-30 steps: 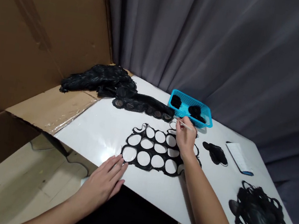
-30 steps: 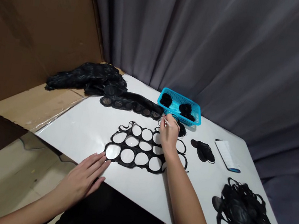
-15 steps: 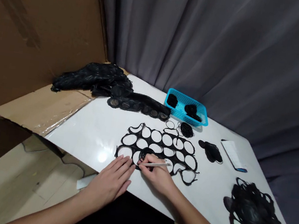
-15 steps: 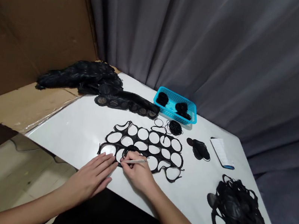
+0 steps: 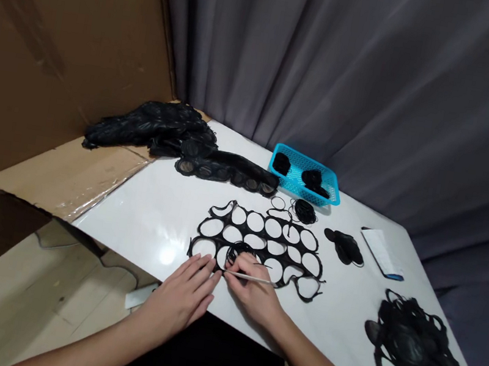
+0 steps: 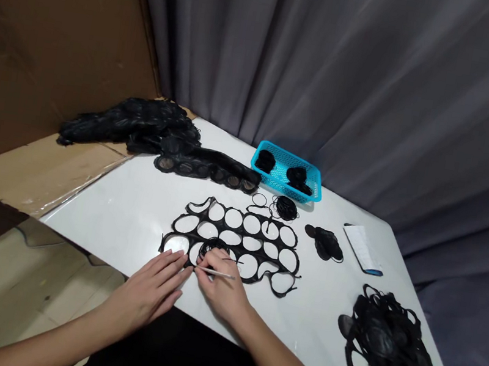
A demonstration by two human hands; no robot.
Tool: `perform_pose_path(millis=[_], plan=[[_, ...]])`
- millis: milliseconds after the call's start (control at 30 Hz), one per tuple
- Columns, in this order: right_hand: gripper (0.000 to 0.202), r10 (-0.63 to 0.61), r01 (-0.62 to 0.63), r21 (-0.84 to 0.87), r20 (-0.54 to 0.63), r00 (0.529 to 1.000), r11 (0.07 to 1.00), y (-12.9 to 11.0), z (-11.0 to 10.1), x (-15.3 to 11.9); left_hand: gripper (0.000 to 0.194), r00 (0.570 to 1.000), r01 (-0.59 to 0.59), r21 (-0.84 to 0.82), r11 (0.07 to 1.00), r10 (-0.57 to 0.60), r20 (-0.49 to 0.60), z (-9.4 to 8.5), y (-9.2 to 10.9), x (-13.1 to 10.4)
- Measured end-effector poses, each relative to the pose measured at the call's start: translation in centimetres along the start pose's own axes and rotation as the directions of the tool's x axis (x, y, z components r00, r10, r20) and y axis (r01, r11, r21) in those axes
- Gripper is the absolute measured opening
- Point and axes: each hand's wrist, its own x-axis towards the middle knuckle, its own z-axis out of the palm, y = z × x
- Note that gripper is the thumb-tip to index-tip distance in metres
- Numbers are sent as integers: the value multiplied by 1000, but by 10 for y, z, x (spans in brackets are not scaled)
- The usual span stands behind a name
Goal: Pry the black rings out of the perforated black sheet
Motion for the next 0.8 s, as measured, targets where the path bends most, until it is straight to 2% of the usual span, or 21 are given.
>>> perform_pose_path(millis=[133,267,333,400,433,467,500,533,600,667,733,800], plan=[[18,-45,46,-112,6,999,993,5,6,-5,37,1000,-3,-1,1000,3,-5,0,0,0],[14,-210,220,-391,69,975,894,11,16,-12,37,1000,-3,-15,1000,3,11,1,-1,0],[10,-247,262,-475,95,964,840,13,9,-7,36,1000,-2,-27,1000,2,20,1,-2,-1],[9,-229,203,-486,6,973,850,14,-12,7,35,1000,2,-41,999,-1,21,2,-3,-1],[17,-227,140,-453,-145,963,881,14,-27,16,34,1000,2,-43,999,-1,22,2,-4,-2],[23,-193,43,-404,-338,921,914,15,-44,24,34,1000,-3,-43,999,4,22,1,-5,-2],[24,-135,-45,-335,-495,859,941,16,-62,32,34,1000,-12,-42,999,13,24,1,-6,-3],[24,-68,-93,-241,-584,809,966,17,-78,38,34,999,-24,-41,999,25,29,0,-7,-3],[29,23,-110,-85,-683,730,990,17,-105,42,35,998,-43,-42,998,45,39,-2,-10,-3],[34,93,-75,57,-684,724,996,17,-117,37,35,998,-43,-64,997,46,50,-6,-15,0],[37,193,-53,245,-596,779,968,17,-116,26,31,996,-11,-138,990,22,83,-12,-21,7],[38,320,-93,486,-408,855,869,19,-104,13,25,987,75,-286,955,-31,155,-20,-27,20]])
